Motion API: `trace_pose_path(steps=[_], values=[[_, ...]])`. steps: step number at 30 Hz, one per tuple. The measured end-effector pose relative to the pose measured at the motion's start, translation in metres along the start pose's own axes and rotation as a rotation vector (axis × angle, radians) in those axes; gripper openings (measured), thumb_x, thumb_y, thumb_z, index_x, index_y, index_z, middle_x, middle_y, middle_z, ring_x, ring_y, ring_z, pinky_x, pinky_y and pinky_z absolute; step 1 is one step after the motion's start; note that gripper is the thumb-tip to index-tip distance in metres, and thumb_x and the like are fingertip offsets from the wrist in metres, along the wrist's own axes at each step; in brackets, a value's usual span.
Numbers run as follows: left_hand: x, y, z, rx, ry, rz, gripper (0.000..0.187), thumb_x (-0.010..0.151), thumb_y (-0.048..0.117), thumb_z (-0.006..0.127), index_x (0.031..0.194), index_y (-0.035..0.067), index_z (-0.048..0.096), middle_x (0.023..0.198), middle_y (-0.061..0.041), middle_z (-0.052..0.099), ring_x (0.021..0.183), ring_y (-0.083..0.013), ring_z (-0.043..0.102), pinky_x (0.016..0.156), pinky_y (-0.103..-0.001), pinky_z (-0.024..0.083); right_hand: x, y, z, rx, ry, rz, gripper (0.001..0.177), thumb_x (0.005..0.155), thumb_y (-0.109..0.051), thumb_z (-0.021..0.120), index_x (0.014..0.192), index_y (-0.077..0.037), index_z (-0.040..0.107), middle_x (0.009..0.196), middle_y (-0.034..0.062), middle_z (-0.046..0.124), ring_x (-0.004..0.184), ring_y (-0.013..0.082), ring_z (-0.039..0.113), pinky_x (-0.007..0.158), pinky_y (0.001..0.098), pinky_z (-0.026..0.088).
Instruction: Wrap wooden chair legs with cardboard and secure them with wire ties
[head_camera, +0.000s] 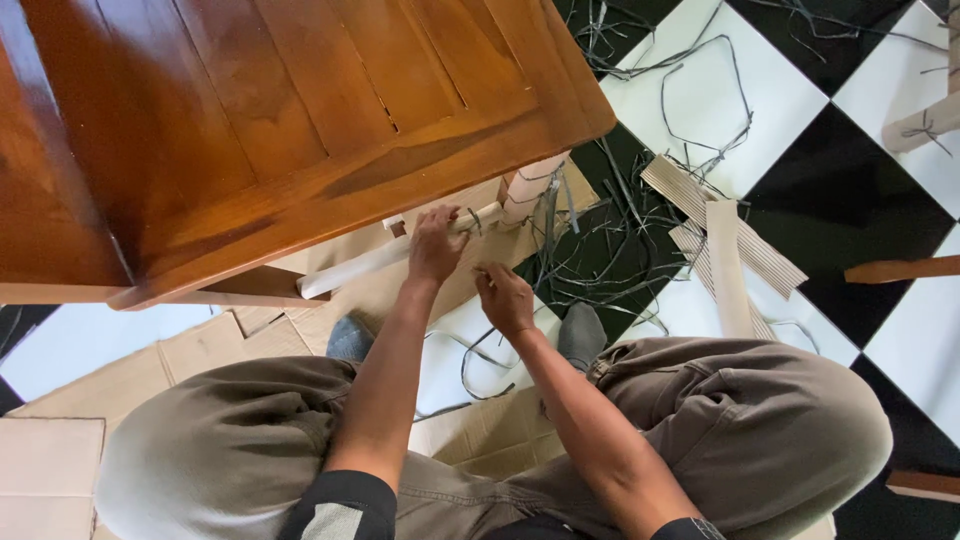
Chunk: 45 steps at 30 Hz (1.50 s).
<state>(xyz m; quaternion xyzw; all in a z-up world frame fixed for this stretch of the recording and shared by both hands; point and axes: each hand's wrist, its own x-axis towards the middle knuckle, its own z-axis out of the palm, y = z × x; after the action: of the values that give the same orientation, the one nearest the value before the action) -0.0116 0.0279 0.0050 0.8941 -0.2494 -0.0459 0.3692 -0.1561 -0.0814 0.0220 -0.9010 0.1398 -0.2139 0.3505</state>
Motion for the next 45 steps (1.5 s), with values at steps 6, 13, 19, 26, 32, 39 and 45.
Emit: trace_pose_path(steps=[6, 13, 19, 26, 32, 39, 45], values=[[-0.006, -0.018, 0.008, 0.064, -0.006, -0.008, 0.044, 0.080, 0.015, 0.082, 0.121, 0.010, 0.067, 0.107, -0.013, 0.072, 0.105, -0.0340, 0.068, 0.098, -0.044, 0.051, -0.024, 0.047, -0.009, -0.026, 0.031, 0.193, 0.011, 0.087, -0.018, 0.074, 0.097, -0.021, 0.075, 0.081, 0.0058, 0.074, 0.080, 0.0295, 0.075, 0.071, 0.0422, 0.059], [-0.018, -0.014, 0.002, 0.107, 0.016, -0.028, 0.041, 0.085, 0.009, 0.074, 0.124, 0.014, 0.064, 0.107, -0.011, 0.071, 0.105, -0.0331, 0.069, 0.095, -0.044, 0.052, -0.049, 0.144, 0.000, -0.057, -0.063, 0.692, 0.012, 0.096, -0.032, 0.068, 0.102, -0.027, 0.077, 0.083, 0.0028, 0.077, 0.086, 0.0328, 0.075, 0.081, 0.0475, 0.056], [-0.050, 0.001, 0.012, 0.213, 0.240, 0.173, 0.061, 0.081, 0.002, 0.075, 0.139, 0.008, 0.057, 0.131, -0.017, 0.060, 0.127, -0.0367, 0.055, 0.112, -0.047, 0.043, -0.056, 0.188, 0.017, -0.045, -0.075, 0.924, 0.020, 0.090, -0.044, 0.069, 0.106, -0.036, 0.078, 0.089, -0.0071, 0.078, 0.100, 0.0255, 0.073, 0.092, 0.0416, 0.057], [-0.093, 0.005, 0.049, 0.429, -0.073, 0.399, 0.035, 0.093, 0.016, 0.064, 0.128, 0.015, 0.065, 0.124, -0.010, 0.065, 0.119, -0.0306, 0.064, 0.104, -0.044, 0.049, -0.056, 0.189, 0.027, -0.069, -0.036, 0.876, 0.021, 0.088, -0.038, 0.070, 0.107, -0.032, 0.075, 0.105, -0.0006, 0.073, 0.106, 0.0257, 0.071, 0.100, 0.0422, 0.054], [-0.104, 0.001, 0.049, 0.279, -0.573, -0.043, 0.028, 0.098, 0.032, 0.060, 0.124, 0.033, 0.069, 0.128, -0.001, 0.068, 0.120, -0.0286, 0.066, 0.099, -0.044, 0.056, -0.039, 0.169, 0.015, 0.008, -0.044, 0.836, 0.039, 0.094, -0.025, 0.062, 0.132, -0.030, 0.065, 0.132, 0.0097, 0.061, 0.128, 0.0357, 0.058, 0.114, 0.0476, 0.044], [-0.108, -0.008, 0.049, 0.265, -0.715, -0.237, 0.029, 0.099, 0.032, 0.058, 0.125, 0.029, 0.069, 0.131, -0.008, 0.070, 0.124, -0.0324, 0.065, 0.103, -0.048, 0.054, -0.034, 0.211, 0.033, 0.178, -0.175, 0.951, 0.053, 0.095, -0.023, 0.061, 0.147, -0.029, 0.059, 0.144, 0.0144, 0.056, 0.104, 0.0285, 0.074, 0.099, 0.0436, 0.056], [-0.104, -0.002, 0.045, 0.181, -0.665, -0.213, 0.029, 0.101, 0.026, 0.056, 0.126, 0.022, 0.071, 0.130, -0.010, 0.072, 0.124, -0.0338, 0.066, 0.102, -0.049, 0.054, -0.010, 0.199, 0.023, 0.668, 0.376, 1.032, 0.036, 0.101, -0.012, 0.053, 0.135, -0.010, 0.067, 0.116, 0.0185, 0.072, 0.071, 0.0167, 0.072, 0.044, 0.0193, 0.047]])
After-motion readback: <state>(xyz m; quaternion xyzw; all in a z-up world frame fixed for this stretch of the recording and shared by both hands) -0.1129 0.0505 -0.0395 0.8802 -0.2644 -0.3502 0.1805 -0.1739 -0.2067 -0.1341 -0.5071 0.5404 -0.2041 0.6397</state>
